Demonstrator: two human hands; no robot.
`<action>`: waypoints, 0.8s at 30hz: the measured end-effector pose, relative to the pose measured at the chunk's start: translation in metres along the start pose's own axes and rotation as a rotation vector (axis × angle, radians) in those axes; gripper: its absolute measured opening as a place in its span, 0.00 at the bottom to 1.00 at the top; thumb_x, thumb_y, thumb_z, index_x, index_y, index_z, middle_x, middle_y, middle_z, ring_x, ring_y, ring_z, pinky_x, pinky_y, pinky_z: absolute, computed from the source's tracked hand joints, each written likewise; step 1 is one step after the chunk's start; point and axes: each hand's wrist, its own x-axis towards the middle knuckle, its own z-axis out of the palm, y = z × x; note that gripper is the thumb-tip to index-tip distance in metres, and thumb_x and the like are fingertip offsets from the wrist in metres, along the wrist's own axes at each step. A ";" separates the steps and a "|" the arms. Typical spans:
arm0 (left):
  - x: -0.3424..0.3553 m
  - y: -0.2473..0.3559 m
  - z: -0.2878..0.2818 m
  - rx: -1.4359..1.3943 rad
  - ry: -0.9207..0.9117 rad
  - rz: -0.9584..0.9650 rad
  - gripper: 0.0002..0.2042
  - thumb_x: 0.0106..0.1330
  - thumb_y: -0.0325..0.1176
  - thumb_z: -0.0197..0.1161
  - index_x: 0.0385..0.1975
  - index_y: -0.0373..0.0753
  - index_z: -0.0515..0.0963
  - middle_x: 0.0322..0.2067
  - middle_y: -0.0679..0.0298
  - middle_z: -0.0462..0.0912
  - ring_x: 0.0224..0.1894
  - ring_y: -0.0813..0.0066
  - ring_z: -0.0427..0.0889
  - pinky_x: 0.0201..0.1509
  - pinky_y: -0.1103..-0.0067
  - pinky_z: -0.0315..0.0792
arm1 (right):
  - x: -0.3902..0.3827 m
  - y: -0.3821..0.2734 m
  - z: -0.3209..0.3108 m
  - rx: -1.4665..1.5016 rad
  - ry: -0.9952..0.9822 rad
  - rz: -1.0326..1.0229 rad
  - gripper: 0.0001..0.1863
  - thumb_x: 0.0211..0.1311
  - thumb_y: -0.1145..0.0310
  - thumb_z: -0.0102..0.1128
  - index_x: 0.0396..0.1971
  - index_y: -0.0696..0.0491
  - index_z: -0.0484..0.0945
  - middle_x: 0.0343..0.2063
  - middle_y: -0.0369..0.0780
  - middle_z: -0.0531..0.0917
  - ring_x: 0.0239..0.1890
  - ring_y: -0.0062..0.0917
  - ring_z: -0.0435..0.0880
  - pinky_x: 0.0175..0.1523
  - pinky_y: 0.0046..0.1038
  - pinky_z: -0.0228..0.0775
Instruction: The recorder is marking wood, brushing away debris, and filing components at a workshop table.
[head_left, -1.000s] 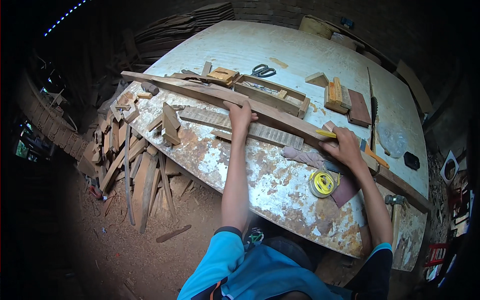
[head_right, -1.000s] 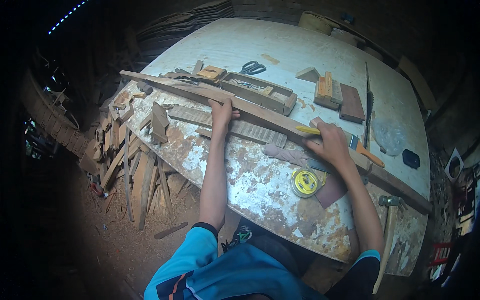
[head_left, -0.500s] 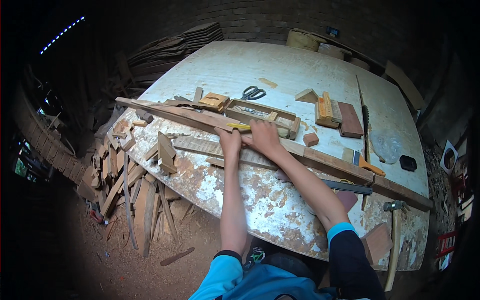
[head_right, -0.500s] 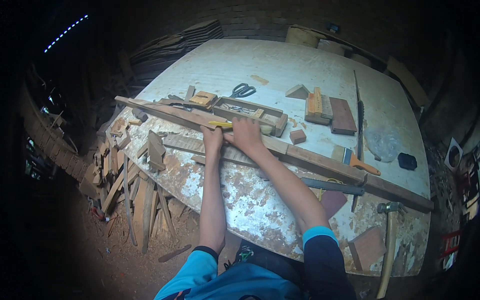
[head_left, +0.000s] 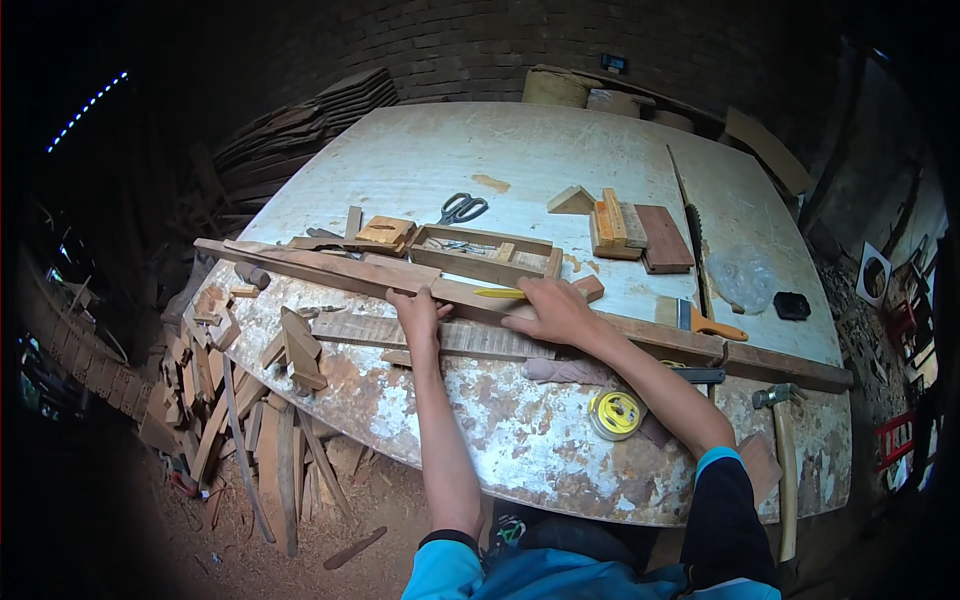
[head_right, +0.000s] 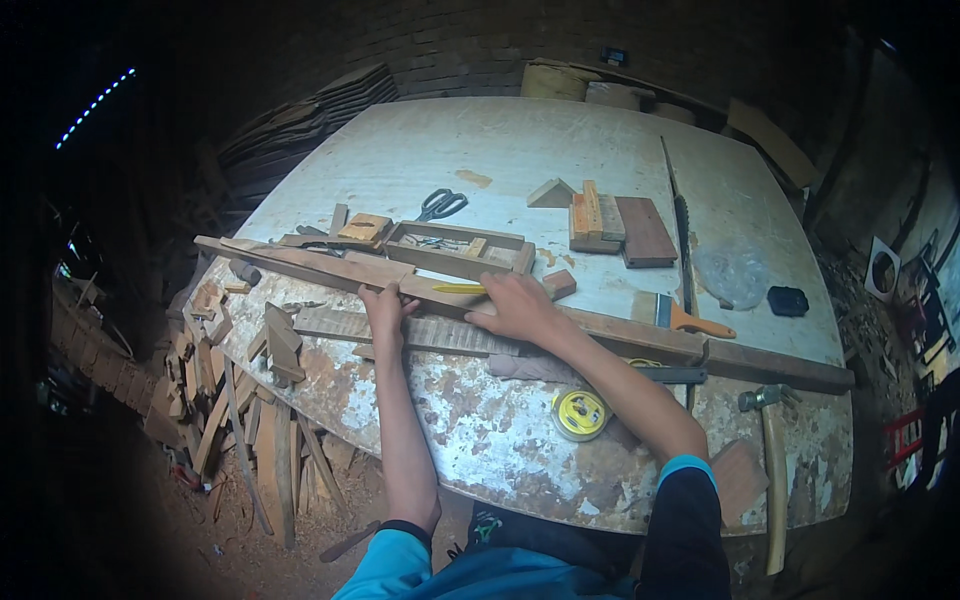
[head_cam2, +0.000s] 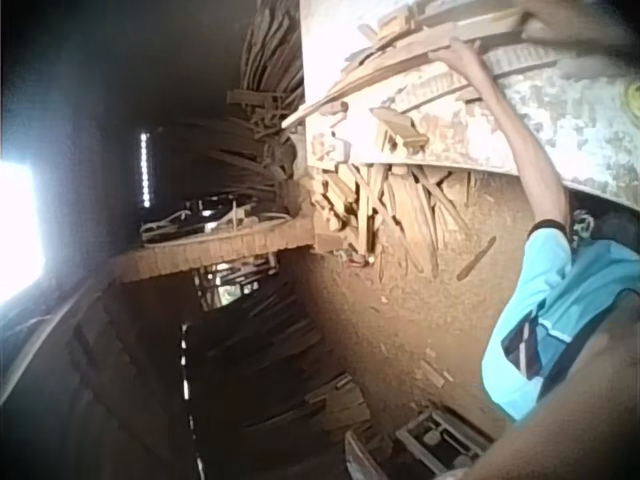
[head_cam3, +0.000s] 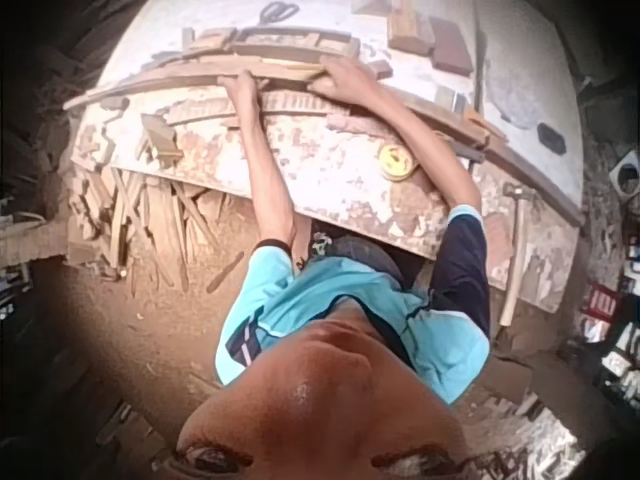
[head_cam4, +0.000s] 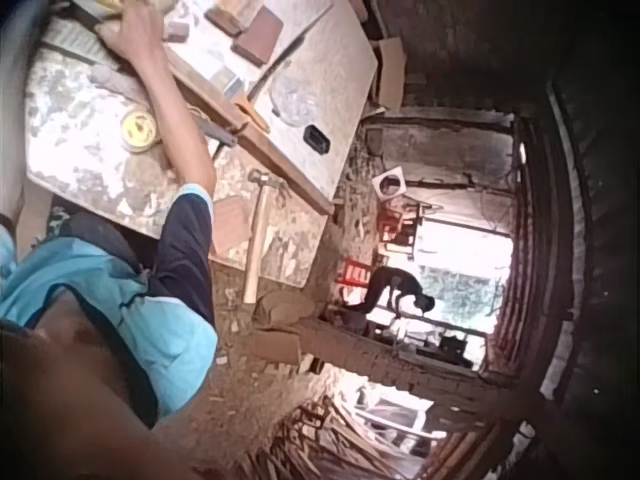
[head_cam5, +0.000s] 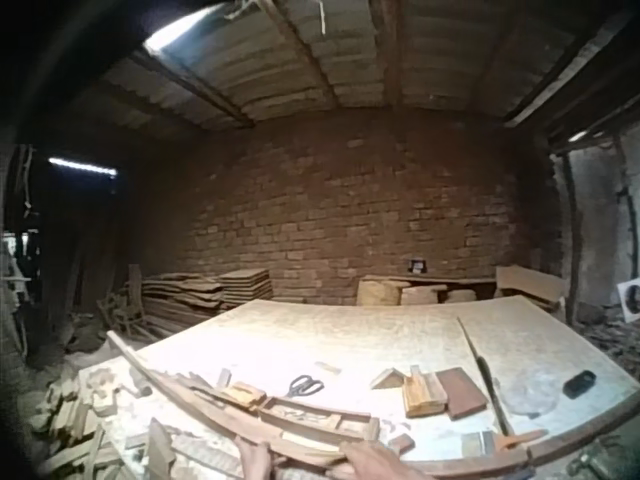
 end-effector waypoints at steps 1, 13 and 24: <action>-0.006 0.005 0.001 -0.006 -0.023 -0.021 0.34 0.63 0.23 0.48 0.64 0.32 0.33 0.40 0.47 0.71 0.29 0.69 0.78 0.28 0.77 0.81 | -0.006 -0.001 -0.005 -0.018 0.002 0.012 0.27 0.49 0.48 0.62 0.33 0.60 0.73 0.30 0.51 0.80 0.38 0.45 0.80 0.42 0.42 0.70; 0.019 -0.002 -0.003 -0.076 0.040 -0.007 0.29 0.65 0.26 0.47 0.61 0.33 0.40 0.33 0.54 0.69 0.30 0.68 0.76 0.32 0.73 0.82 | 0.018 0.000 0.003 0.292 0.425 -0.100 0.16 0.61 0.59 0.58 0.31 0.59 0.69 0.23 0.47 0.74 0.24 0.38 0.74 0.31 0.34 0.64; 0.045 -0.011 -0.024 -0.223 -0.066 -0.021 0.32 0.63 0.22 0.52 0.61 0.32 0.39 0.29 0.56 0.70 0.27 0.69 0.77 0.35 0.70 0.83 | -0.125 -0.050 -0.045 1.016 0.974 0.229 0.14 0.67 0.62 0.52 0.27 0.56 0.73 0.23 0.35 0.77 0.29 0.18 0.79 0.35 0.20 0.70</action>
